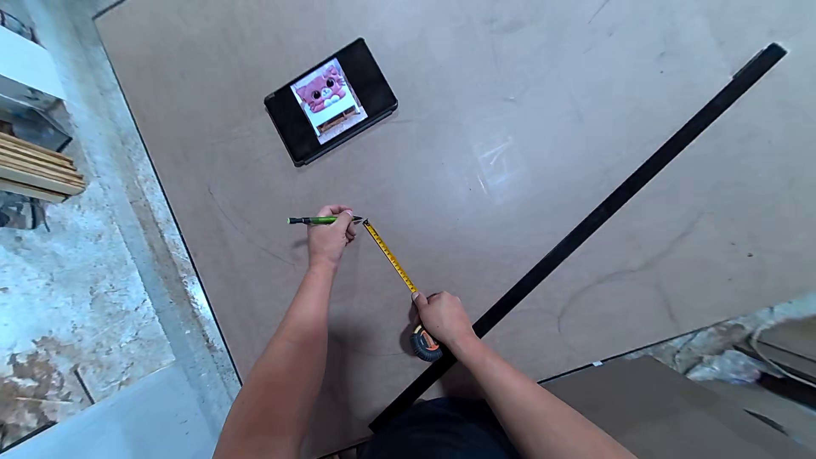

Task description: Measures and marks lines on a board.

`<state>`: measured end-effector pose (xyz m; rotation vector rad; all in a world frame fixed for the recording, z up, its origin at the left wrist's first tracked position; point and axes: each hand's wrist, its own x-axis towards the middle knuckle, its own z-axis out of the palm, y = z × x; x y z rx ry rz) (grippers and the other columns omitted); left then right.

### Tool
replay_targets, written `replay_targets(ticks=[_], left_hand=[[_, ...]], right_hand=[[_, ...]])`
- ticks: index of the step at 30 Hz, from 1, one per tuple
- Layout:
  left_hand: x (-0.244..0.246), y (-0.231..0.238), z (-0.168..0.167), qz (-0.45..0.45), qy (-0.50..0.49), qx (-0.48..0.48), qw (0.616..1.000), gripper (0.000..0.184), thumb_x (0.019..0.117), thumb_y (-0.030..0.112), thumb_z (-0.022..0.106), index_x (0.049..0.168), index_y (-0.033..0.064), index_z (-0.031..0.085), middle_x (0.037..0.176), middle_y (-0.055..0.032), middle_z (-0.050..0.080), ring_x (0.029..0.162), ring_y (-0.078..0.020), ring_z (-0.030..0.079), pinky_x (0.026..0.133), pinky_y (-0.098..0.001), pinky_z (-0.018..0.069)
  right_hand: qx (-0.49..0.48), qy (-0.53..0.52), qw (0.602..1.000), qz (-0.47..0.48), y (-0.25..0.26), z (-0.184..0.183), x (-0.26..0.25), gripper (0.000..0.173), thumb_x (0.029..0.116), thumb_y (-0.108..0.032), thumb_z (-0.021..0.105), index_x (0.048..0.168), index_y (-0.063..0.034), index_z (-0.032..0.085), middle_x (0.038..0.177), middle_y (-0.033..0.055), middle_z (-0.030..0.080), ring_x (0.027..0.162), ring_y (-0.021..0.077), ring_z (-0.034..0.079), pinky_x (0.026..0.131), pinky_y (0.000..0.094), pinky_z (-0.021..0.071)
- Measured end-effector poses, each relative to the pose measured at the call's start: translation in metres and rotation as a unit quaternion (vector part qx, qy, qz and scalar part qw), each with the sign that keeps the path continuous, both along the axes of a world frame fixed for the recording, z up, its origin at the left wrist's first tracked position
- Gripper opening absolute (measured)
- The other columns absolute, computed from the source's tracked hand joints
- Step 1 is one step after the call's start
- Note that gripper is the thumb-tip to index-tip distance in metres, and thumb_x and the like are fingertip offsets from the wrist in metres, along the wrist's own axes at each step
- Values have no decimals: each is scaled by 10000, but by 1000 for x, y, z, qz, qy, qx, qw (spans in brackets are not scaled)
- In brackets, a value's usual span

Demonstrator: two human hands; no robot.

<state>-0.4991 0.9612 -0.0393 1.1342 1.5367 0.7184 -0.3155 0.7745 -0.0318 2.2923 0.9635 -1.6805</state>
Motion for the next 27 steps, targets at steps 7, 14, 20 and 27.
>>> replay_targets(ticks=[7, 14, 20, 27], left_hand=[[7, 1, 3, -79, 144, -27, 986, 115, 976, 245, 692, 984, 141, 740, 805, -6, 749, 709, -121, 707, 689, -352, 594], [29, 9, 19, -186, 304, -38, 933, 182, 963, 303, 703, 1011, 128, 703, 960, -98, 700, 958, -276, 667, 863, -548, 513], [32, 10, 19, -184, 317, -46, 929, 209, 971, 322, 710, 1037, 124, 718, 998, -110, 714, 995, -284, 676, 905, -550, 518], [32, 14, 19, -175, 294, -56, 938, 216, 958, 318, 731, 1046, 122, 732, 978, -108, 722, 946, -267, 693, 889, -533, 541]], right_hand=[[-10, 4, 1000, -2, 0, -1, -1, 623, 1037, -600, 378, 718, -185, 716, 789, 30, 729, 811, 231, 710, 709, 534, 544], [-4, -8, 1000, 1, 1, 4, -1, 627, 1040, -598, 399, 693, -167, 694, 759, 52, 708, 775, 253, 697, 667, 542, 527], [-8, -5, 1000, -4, 2, 4, 0, 625, 1039, -603, 399, 711, -164, 700, 771, 62, 708, 790, 265, 699, 676, 540, 533], [2, 0, 1000, -4, 2, 4, 1, 620, 1037, -596, 413, 708, -152, 695, 773, 75, 709, 787, 272, 701, 672, 550, 532]])
